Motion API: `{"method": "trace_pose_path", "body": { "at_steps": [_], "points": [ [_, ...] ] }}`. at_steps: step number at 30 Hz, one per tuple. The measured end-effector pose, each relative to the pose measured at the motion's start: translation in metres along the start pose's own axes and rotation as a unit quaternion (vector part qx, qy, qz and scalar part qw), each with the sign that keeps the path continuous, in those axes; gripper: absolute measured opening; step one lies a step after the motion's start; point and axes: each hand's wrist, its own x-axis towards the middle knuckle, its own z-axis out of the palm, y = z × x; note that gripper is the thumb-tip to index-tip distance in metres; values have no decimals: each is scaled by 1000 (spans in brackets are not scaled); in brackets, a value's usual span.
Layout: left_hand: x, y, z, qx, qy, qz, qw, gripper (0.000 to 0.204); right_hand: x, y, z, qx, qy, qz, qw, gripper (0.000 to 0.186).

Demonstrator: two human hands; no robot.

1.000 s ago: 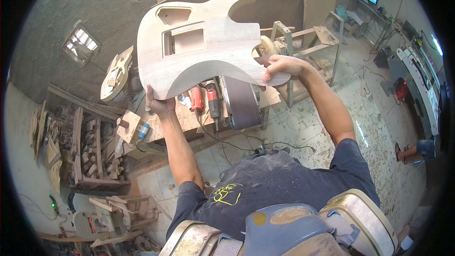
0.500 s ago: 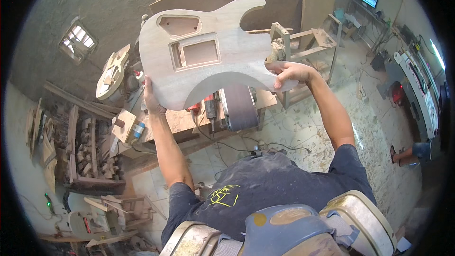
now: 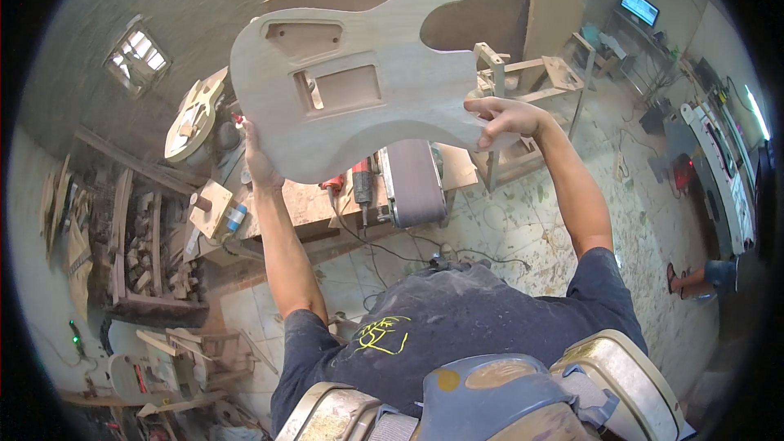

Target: The person sands the surface and edges of a wooden guitar body against a belt sander. The person lifts the guitar body to check the progress and then continues sanding different sections of the instrument.

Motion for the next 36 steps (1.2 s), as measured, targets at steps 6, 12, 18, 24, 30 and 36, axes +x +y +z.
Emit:
{"method": "trace_pose_path", "body": {
  "at_steps": [6,12,18,24,30,36],
  "points": [
    [1,-5,-1,15,1,2,1000,58,3,25,-9,5,-7,22,1000,69],
    [5,-8,6,34,16,-4,999,55,0,28,-20,34,-31,74,996,91],
    [6,-7,19,80,59,-19,995,54,-1,36,-23,89,-39,67,993,82],
    [12,-14,22,86,36,-40,995,57,-6,46,-28,64,-20,63,996,75],
    [16,-29,26,13,51,4,999,65,-2,30,-29,-123,21,58,991,63],
    [6,-40,24,-123,-19,-126,984,56,23,44,-48,-484,205,-217,823,53]
  ]
}}
